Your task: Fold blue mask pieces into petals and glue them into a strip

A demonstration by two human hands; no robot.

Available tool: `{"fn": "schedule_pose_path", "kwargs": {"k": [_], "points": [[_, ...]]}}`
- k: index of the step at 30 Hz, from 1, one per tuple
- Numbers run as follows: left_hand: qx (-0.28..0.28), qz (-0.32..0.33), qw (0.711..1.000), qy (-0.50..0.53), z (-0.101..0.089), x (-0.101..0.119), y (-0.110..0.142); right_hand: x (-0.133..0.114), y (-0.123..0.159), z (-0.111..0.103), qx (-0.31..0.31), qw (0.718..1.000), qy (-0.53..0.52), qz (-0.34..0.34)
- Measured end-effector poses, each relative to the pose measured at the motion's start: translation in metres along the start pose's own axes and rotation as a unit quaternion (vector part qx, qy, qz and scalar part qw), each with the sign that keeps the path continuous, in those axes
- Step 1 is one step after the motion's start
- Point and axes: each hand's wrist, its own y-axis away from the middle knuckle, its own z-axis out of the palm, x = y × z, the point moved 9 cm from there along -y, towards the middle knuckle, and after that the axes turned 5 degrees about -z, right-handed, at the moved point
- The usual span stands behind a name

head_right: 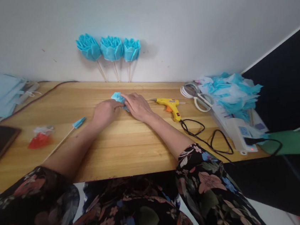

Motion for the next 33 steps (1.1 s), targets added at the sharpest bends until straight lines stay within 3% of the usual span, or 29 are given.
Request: {"fn": "schedule_pose_path", "kwargs": {"k": [4,6,11,16,21,26,30,33], "points": [[-0.01,-0.006,1.0,-0.004,0.0,-0.001,0.0,0.016,0.007,-0.022,0.127,0.99,-0.035,0.048],[-0.013,-0.009,1.0,0.001,0.001,-0.002,0.001,0.028,0.01,-0.027,0.158,0.984,-0.035,0.077],[0.014,-0.017,0.998,0.055,0.0,-0.009,0.001,0.042,0.009,-0.017,0.125,0.985,-0.036,0.115],[0.073,-0.085,0.977,0.179,-0.004,-0.032,-0.005,0.044,0.007,-0.013,0.104,0.982,-0.033,0.152],[0.093,-0.139,0.955,0.246,-0.006,-0.045,-0.008,0.043,-0.009,-0.006,-0.011,0.986,-0.011,0.167],[0.11,-0.144,0.936,0.302,-0.009,-0.046,-0.006,0.042,-0.021,-0.003,-0.104,0.972,0.002,0.213],[0.121,-0.148,0.918,0.347,-0.007,-0.052,-0.007,0.043,-0.021,-0.001,-0.077,0.972,-0.043,0.216],[0.137,-0.167,0.883,0.418,-0.003,-0.061,-0.009,0.043,-0.012,-0.009,0.048,0.958,-0.195,0.207]]}}
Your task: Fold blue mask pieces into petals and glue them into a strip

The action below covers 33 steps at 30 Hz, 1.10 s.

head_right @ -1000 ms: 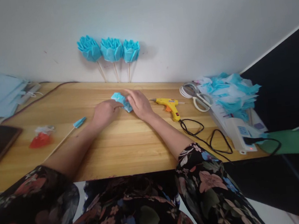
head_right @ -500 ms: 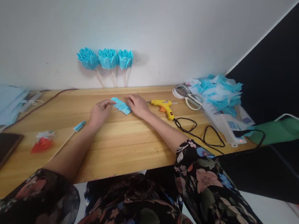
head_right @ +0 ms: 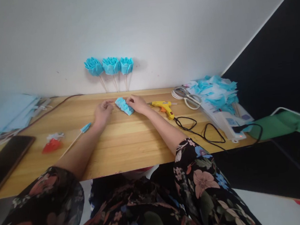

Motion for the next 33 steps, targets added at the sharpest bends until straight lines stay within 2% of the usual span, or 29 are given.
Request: {"fn": "schedule_pose_path", "kwargs": {"k": [3,7,9,11,17,23,29,33], "points": [[-0.007,-0.047,0.991,0.124,0.003,-0.009,-0.002,0.002,0.017,-0.013,0.107,0.976,-0.191,0.0],[-0.123,-0.091,0.958,0.242,0.029,-0.005,0.008,-0.01,0.036,-0.02,0.167,0.944,-0.284,-0.008],[-0.177,-0.095,0.943,0.265,0.04,0.002,0.016,-0.016,0.04,-0.02,0.172,0.941,-0.292,-0.02],[-0.195,-0.084,0.937,0.278,0.043,0.008,0.02,-0.017,0.04,-0.015,0.162,0.943,-0.289,-0.024],[-0.155,-0.06,0.953,0.254,0.028,0.008,0.017,-0.008,0.041,-0.001,0.129,0.939,-0.317,-0.005],[-0.205,-0.056,0.957,0.197,0.038,0.013,0.026,-0.006,0.043,-0.005,0.123,0.931,-0.344,0.015],[-0.239,-0.051,0.957,0.157,0.046,0.018,0.035,-0.021,0.044,-0.011,0.13,0.948,-0.288,-0.026],[-0.237,-0.048,0.954,0.176,0.044,0.021,0.034,-0.027,0.047,-0.012,0.138,0.958,-0.251,-0.032]]}}
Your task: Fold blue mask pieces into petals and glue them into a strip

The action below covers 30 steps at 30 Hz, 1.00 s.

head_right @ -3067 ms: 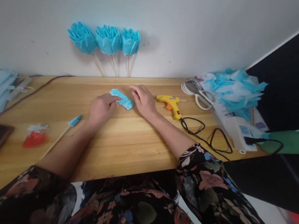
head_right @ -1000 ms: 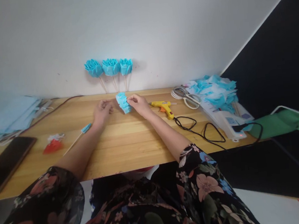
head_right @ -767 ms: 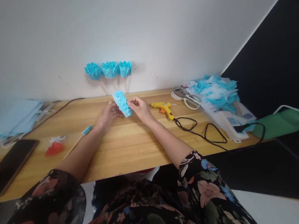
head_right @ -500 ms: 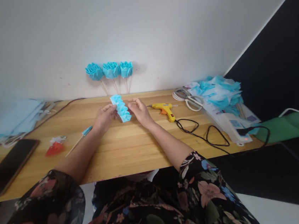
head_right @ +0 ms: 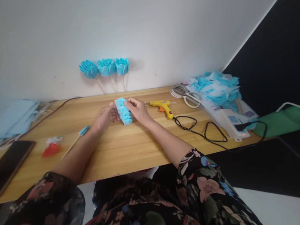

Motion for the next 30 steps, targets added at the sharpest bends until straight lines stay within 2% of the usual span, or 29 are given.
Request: {"fn": "schedule_pose_path", "kwargs": {"k": [4,7,12,21,27,30], "points": [[0.032,0.032,0.999,0.006,-0.008,0.006,0.0,0.0,0.003,0.008,-0.031,0.999,0.009,0.005],[0.043,0.056,0.997,-0.011,-0.01,0.01,0.0,0.0,0.003,0.009,-0.029,1.0,0.01,0.001],[0.032,0.064,0.997,-0.036,-0.006,0.01,0.001,-0.002,0.004,0.009,-0.04,0.999,0.004,0.002],[0.024,0.063,0.996,-0.054,-0.002,0.009,0.002,-0.012,0.005,0.009,-0.032,0.998,0.047,-0.035],[0.056,0.067,0.995,-0.039,-0.011,0.011,0.002,0.004,0.003,0.012,-0.06,0.998,-0.012,0.023],[0.06,0.071,0.995,-0.041,-0.012,0.011,0.001,0.007,0.004,0.015,-0.08,0.996,0.003,0.029]]}}
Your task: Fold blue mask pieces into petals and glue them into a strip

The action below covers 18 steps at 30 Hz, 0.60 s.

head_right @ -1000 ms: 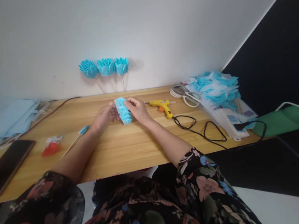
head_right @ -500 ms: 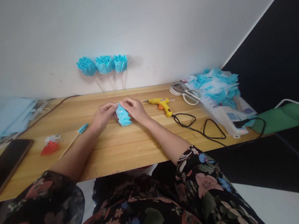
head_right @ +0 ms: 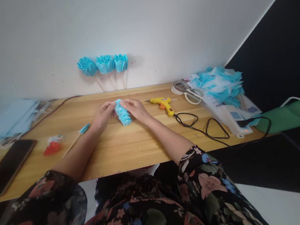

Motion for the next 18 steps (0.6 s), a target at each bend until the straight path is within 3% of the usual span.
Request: {"fn": "schedule_pose_path", "kwargs": {"k": [11,18], "points": [[-0.059,-0.024,0.998,0.02,0.011,-0.002,0.002,-0.007,0.0,-0.007,0.037,0.996,0.077,-0.037],[-0.03,-0.025,0.997,0.059,0.003,-0.008,-0.003,0.005,-0.002,-0.006,0.037,0.998,-0.04,0.008]]}}
